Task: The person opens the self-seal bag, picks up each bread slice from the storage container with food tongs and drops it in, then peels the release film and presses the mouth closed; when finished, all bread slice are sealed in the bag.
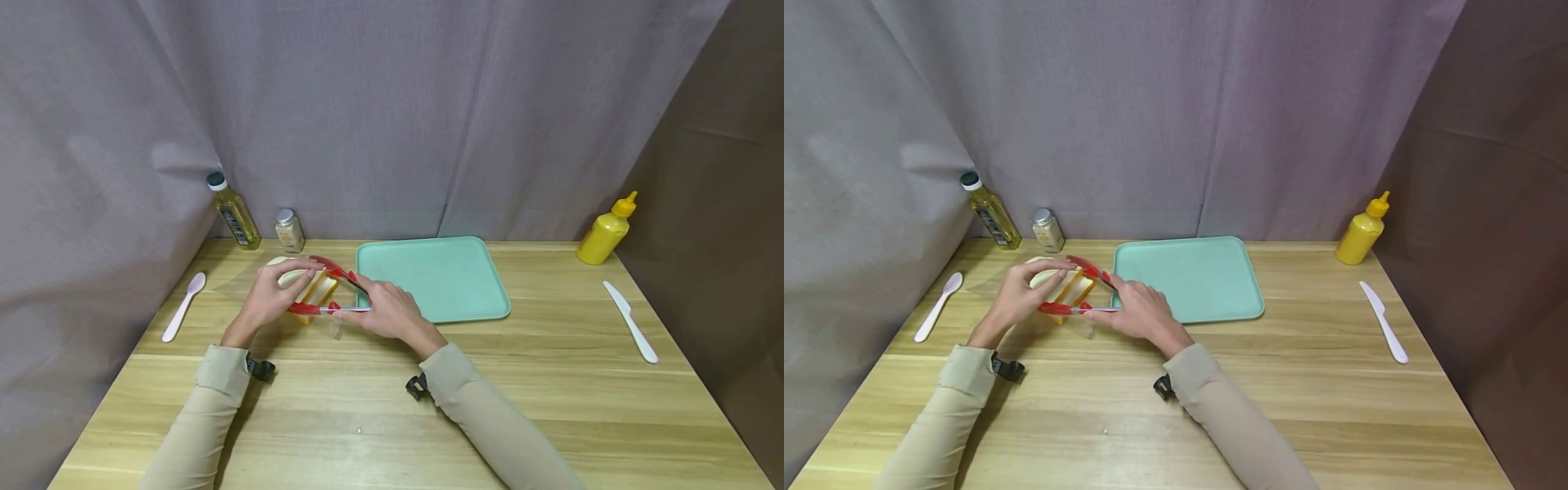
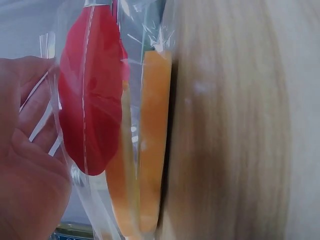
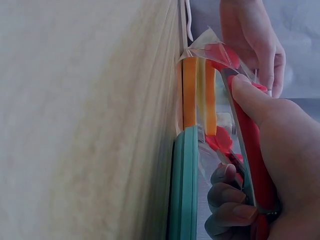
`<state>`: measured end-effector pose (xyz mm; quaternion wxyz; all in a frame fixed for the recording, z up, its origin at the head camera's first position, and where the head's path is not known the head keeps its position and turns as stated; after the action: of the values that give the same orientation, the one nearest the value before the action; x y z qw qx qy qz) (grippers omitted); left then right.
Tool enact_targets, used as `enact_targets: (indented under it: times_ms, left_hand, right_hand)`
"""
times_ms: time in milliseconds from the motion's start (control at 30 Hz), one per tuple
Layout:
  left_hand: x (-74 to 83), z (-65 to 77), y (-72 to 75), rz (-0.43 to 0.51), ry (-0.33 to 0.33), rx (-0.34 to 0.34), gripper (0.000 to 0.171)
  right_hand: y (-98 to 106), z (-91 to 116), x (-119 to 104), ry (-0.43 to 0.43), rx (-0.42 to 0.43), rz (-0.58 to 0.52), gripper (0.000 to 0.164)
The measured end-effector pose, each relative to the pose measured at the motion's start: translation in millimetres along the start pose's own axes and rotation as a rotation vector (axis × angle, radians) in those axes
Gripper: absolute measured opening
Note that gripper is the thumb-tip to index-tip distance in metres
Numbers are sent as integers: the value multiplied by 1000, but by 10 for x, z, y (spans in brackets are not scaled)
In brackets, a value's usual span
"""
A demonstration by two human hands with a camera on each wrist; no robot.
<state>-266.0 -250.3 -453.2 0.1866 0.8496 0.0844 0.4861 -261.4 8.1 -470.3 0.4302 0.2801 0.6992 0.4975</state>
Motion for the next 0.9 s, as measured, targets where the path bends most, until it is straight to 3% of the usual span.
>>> enact_targets:
  times_ms: [533, 900]
  left_hand:
    - [-10, -15, -26, 4, -45, 1, 18]
    - [-23, -16, -25, 16, -35, 0, 17]
  right_hand:
    - [7, 8, 23, 45, 65, 80, 100]
    - [6, 5, 65, 41, 35, -47, 98]
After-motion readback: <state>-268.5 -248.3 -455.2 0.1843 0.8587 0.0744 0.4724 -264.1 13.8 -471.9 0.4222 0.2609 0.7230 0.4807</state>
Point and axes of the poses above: each hand's wrist, its own z-axis away from the middle knuckle, its own y-axis out of the back of the hand, x = y × z, the point moved 2 cm from there along -z, towards the middle knuckle, and after that the axes turned 10 degrees about z, right-handed, at the moved point
